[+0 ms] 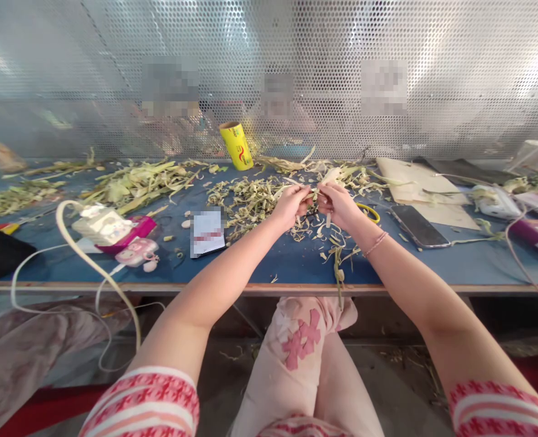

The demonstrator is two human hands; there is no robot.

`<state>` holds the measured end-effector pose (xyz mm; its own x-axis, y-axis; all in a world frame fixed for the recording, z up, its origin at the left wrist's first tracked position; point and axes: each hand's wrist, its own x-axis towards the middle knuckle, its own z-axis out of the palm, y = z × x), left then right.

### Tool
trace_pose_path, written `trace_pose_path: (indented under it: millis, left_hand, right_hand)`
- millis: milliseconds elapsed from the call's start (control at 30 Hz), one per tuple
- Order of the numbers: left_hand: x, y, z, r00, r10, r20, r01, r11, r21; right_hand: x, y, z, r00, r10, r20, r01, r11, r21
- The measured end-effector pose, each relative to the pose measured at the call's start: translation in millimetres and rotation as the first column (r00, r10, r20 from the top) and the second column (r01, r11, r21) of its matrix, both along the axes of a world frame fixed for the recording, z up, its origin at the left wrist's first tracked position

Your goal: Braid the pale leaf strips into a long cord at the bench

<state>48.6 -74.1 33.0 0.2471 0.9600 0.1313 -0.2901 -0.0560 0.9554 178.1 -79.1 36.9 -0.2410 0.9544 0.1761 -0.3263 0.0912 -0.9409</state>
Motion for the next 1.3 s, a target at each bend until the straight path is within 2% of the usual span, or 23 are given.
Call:
trace_pose_path:
  millis: [333, 500, 633, 900, 1300]
  left_hand:
    - [3.8, 1.1, -3.1, 0.985, 0.155, 0.076, -0.158, 0.987, 0.042]
    - [5.4, 8.0, -7.8, 0.955, 0.281, 0.093, -0.288, 0.955, 0.074]
    - [5.3, 14.6, -11.7, 0.935, 0.336, 0.117, -0.347, 0.933, 0.093]
    - [4.5, 17.4, -11.5, 0.907, 0.388, 0.165, -0.408, 0.906, 0.114]
    - [0.3, 21.2, -13.7, 0.904, 0.401, 0.15, -0.418, 0.902, 0.109]
  right_hand:
    - [-3.7, -2.8, 2.5, 0.999, -0.03, 0.035, 0.031, 0.999, -0.025]
    - [-8.9, -5.0, 2.7, 0.994, -0.085, 0.067, 0.084, 0.996, 0.021]
    - [-13.4, -5.3, 1.5, 0.992, -0.098, 0.084, 0.093, 0.994, 0.062]
    - [-16.3, -3.0, -3.9, 0.992, -0.084, 0.094, 0.072, 0.99, 0.122]
    - [-20.4, -4.6, -5.0, 0.992, -0.075, 0.103, 0.059, 0.986, 0.155]
